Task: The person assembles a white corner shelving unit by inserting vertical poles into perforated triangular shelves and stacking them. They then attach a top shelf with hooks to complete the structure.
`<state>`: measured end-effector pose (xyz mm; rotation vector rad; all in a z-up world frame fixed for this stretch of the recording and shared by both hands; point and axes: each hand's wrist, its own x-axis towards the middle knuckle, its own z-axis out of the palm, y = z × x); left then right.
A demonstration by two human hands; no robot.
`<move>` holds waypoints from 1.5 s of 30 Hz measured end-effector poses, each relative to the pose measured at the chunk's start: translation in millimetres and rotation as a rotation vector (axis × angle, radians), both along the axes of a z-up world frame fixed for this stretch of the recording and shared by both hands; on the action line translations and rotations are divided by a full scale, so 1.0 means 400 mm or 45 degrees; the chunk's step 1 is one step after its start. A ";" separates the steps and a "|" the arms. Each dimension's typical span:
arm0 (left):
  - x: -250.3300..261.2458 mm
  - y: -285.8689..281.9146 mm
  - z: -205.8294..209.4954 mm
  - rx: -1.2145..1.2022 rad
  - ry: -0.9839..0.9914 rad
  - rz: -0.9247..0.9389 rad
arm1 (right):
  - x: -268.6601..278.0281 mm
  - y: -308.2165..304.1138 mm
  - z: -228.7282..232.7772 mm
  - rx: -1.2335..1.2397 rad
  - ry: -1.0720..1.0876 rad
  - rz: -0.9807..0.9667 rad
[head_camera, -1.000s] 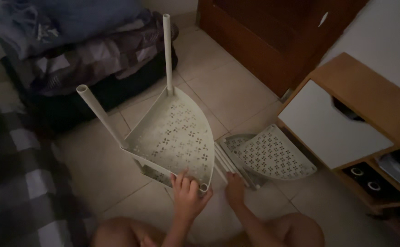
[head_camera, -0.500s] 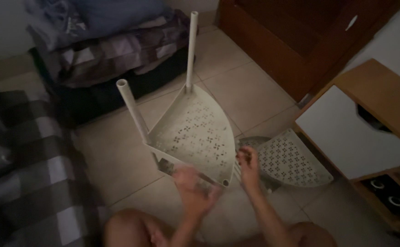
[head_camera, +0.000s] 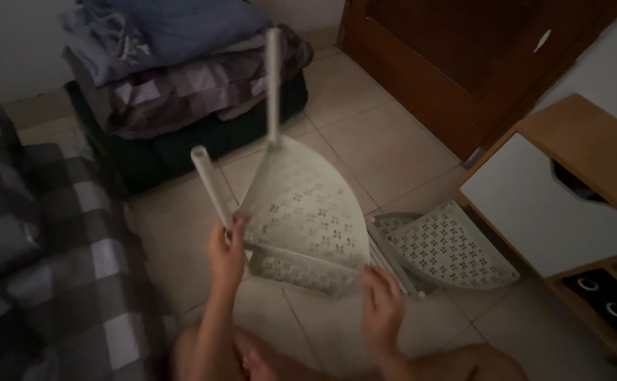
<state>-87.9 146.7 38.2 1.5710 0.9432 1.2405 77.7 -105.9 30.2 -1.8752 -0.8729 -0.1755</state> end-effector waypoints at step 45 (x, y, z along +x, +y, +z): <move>0.131 -0.372 -0.038 1.092 0.594 0.149 | 0.319 0.121 0.213 0.357 0.834 0.986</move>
